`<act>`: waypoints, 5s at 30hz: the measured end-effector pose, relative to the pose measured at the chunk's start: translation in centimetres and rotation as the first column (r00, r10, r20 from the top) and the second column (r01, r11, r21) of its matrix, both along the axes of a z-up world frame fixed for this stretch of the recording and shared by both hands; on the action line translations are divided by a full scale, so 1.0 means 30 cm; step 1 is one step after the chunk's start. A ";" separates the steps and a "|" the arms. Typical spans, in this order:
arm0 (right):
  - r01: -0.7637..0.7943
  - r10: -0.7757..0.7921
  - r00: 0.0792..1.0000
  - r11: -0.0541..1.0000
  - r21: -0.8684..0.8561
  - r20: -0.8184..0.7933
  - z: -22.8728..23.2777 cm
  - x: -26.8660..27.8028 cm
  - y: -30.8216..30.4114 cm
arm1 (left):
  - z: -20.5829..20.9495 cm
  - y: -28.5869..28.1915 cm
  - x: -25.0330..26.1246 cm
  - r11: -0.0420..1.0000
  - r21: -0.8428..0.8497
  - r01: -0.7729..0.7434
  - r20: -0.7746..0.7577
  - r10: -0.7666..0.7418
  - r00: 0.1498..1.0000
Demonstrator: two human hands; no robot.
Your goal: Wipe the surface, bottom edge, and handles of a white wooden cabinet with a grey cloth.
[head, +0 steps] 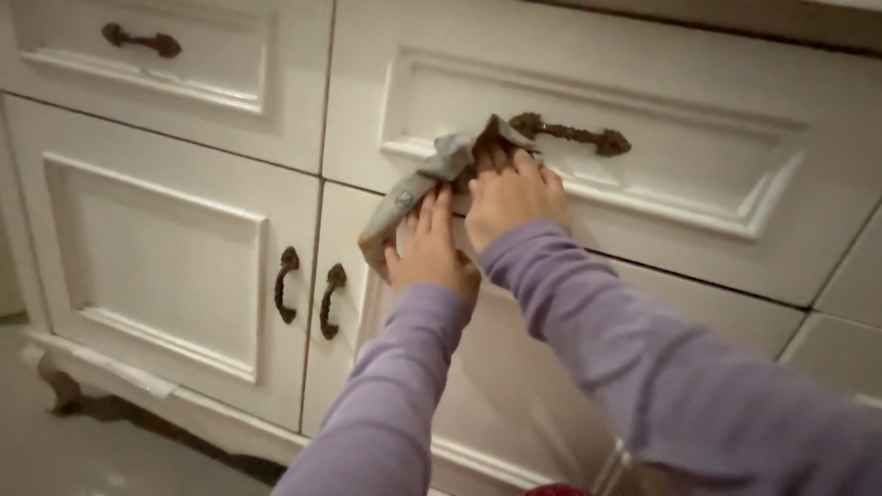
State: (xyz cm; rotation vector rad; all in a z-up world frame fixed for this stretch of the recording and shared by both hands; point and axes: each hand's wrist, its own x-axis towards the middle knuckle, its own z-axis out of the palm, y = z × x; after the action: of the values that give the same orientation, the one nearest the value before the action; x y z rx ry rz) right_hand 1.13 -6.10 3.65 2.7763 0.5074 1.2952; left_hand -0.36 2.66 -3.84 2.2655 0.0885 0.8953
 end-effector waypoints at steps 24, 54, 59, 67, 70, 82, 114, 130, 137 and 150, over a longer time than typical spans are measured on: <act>-0.205 0.160 0.916 0.975 0.087 0.367 -0.059 -0.046 -0.456 | 0.029 -0.306 0.041 0.989 0.076 0.127 0.449 -0.147 0.882; 0.064 -0.084 0.981 0.990 0.122 0.174 -0.002 -0.102 -0.530 | 0.064 -0.467 -0.049 0.973 0.085 0.213 0.277 -0.229 0.933; 0.110 -0.127 0.984 0.985 0.136 0.125 0.003 -0.081 -0.540 | 0.052 -0.494 -0.039 0.976 0.051 0.212 0.342 -0.216 0.914; 0.219 -0.241 0.967 0.951 0.219 0.078 -0.016 -0.143 -0.639 | 0.086 -0.557 -0.048 0.976 0.061 0.207 0.371 -0.215 0.903; 0.188 -0.208 0.961 0.975 0.122 0.181 0.045 -0.138 -0.692 | 0.114 -0.635 -0.038 0.968 0.085 0.234 0.421 -0.248 0.873; 0.128 -0.193 0.967 0.931 0.342 0.164 -0.195 -0.165 -0.779 | -0.008 -0.667 -0.110 0.947 0.166 0.275 0.441 -0.321 0.838; 0.013 -0.142 0.922 0.942 0.336 0.361 -0.045 -0.075 -0.933 | 0.146 -0.819 -0.019 0.958 0.190 0.215 0.613 -0.287 0.736; -0.303 -0.091 0.833 0.750 0.588 0.546 0.246 -0.046 -0.817 | 0.322 -0.752 -0.036 0.974 0.139 0.180 0.765 -0.221 0.605; -0.204 0.012 0.749 0.955 0.213 0.663 0.233 0.108 -0.702 | 0.309 -0.596 0.013 0.988 0.105 0.114 0.756 -0.154 0.636; -0.301 0.297 0.810 0.950 -0.077 0.506 0.229 0.073 -0.524 | 0.304 -0.381 0.051 0.994 0.022 -0.110 0.673 0.066 0.736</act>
State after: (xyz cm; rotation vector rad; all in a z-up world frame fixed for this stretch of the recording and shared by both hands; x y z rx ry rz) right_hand 3.32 -21.83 10.53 2.2548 0.9151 2.0124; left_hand 1.16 -8.78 5.28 1.8594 -0.1641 1.7400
